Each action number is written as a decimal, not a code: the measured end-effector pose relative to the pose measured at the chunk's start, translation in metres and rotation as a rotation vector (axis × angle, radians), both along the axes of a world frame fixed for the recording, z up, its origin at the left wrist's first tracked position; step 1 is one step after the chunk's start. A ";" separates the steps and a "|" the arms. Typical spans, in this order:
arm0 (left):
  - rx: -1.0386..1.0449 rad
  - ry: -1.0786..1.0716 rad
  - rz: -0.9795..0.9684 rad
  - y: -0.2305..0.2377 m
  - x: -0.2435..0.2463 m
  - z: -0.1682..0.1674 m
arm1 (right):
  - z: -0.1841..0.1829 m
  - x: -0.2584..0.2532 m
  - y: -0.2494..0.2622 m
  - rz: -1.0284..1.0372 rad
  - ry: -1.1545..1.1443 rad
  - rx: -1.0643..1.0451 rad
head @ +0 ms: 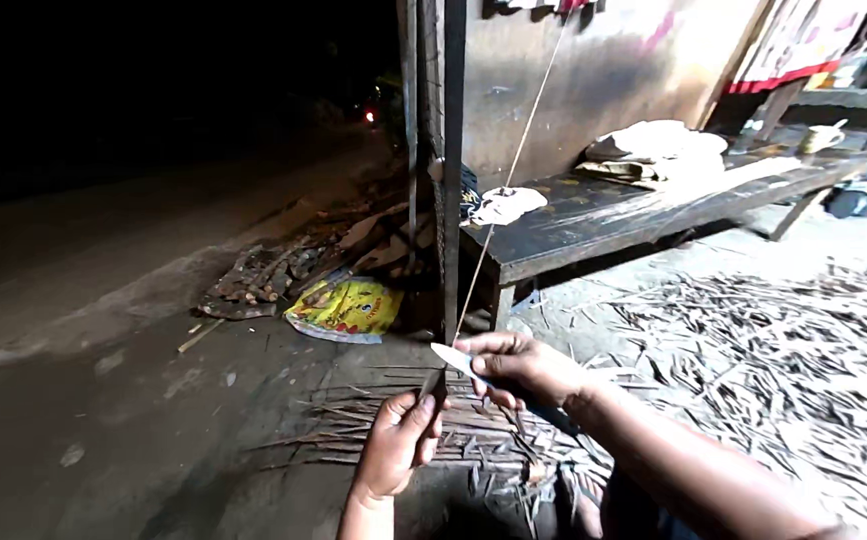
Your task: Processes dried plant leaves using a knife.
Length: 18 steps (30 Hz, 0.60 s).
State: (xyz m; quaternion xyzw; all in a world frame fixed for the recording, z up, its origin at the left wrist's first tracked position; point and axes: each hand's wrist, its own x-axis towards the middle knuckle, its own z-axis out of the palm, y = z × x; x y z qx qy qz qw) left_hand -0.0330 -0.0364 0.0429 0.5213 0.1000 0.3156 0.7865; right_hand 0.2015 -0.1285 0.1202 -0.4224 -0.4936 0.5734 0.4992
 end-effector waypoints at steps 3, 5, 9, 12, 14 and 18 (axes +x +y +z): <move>0.022 0.027 0.024 0.001 -0.002 0.001 | 0.014 0.015 0.008 -0.107 0.052 0.061; 0.027 0.038 0.031 0.000 -0.002 0.001 | 0.015 0.019 0.008 -0.112 0.069 0.061; 0.031 0.046 0.051 0.000 0.000 0.001 | -0.003 -0.001 0.000 -0.010 0.042 -0.022; 0.099 0.097 0.108 0.000 0.003 0.001 | -0.006 -0.001 0.000 -0.031 0.062 -0.009; 0.165 0.135 0.150 0.000 0.004 0.000 | 0.006 0.011 0.003 -0.105 0.051 0.016; 0.370 0.206 0.226 0.000 0.007 0.000 | 0.032 0.039 0.008 -0.286 0.060 0.057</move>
